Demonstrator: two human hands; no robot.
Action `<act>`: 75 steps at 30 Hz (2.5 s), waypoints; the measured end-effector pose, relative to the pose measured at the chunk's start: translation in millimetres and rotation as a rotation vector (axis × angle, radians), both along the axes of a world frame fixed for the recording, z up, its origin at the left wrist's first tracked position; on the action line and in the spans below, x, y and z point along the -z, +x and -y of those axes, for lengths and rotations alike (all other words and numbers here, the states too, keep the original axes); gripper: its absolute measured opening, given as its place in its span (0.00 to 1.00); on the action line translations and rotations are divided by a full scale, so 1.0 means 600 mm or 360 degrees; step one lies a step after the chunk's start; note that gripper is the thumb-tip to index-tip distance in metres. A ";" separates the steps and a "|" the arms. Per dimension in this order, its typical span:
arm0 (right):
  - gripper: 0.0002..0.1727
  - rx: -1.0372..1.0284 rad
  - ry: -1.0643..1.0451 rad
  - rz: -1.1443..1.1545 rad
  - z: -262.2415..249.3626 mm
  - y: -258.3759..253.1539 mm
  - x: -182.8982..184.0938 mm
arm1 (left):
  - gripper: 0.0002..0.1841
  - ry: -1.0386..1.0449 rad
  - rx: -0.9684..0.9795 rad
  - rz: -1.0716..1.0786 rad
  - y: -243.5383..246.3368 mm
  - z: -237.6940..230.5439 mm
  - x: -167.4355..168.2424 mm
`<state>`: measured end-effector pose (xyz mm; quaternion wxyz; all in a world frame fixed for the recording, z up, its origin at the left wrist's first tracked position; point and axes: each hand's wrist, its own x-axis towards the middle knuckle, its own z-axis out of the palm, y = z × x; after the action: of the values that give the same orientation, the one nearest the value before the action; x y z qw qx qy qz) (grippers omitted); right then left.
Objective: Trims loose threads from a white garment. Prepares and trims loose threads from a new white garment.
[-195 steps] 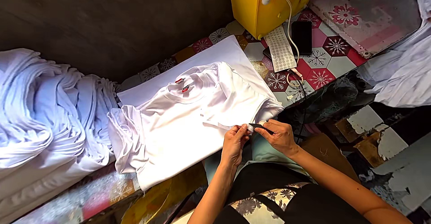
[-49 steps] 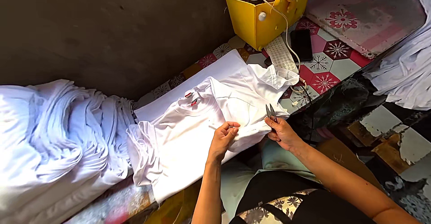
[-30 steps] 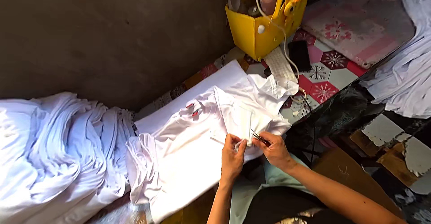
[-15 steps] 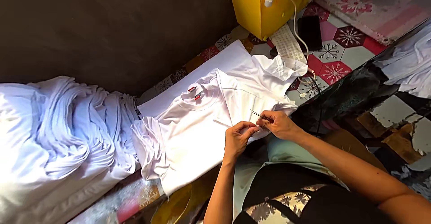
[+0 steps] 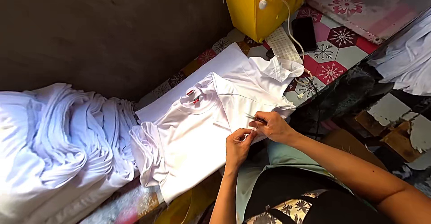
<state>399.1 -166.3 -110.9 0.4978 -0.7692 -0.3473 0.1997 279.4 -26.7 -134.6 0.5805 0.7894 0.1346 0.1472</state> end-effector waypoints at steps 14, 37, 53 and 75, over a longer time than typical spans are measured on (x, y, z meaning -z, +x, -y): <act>0.27 -0.0141 -0.0185 0.0017 0.084 -0.029 0.037 | 0.09 0.0515 -0.0154 0.0440 -0.012 0.007 0.023; 0.29 0.0081 -0.0128 0.0914 0.077 -0.017 0.037 | 0.10 0.0825 -0.0173 0.0343 -0.001 0.008 0.017; 0.28 0.0104 -0.0123 0.0853 0.073 -0.014 0.045 | 0.10 0.0782 -0.0134 0.0319 0.001 0.010 0.014; 0.29 -0.0174 0.0016 0.0723 0.073 0.024 0.042 | 0.12 0.0799 -0.0106 0.0383 0.006 0.011 0.013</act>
<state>413.5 -210.1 -136.0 0.3993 -0.7718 -0.4927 0.0464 283.0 -33.1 -142.5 0.3733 0.8806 0.0499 0.2876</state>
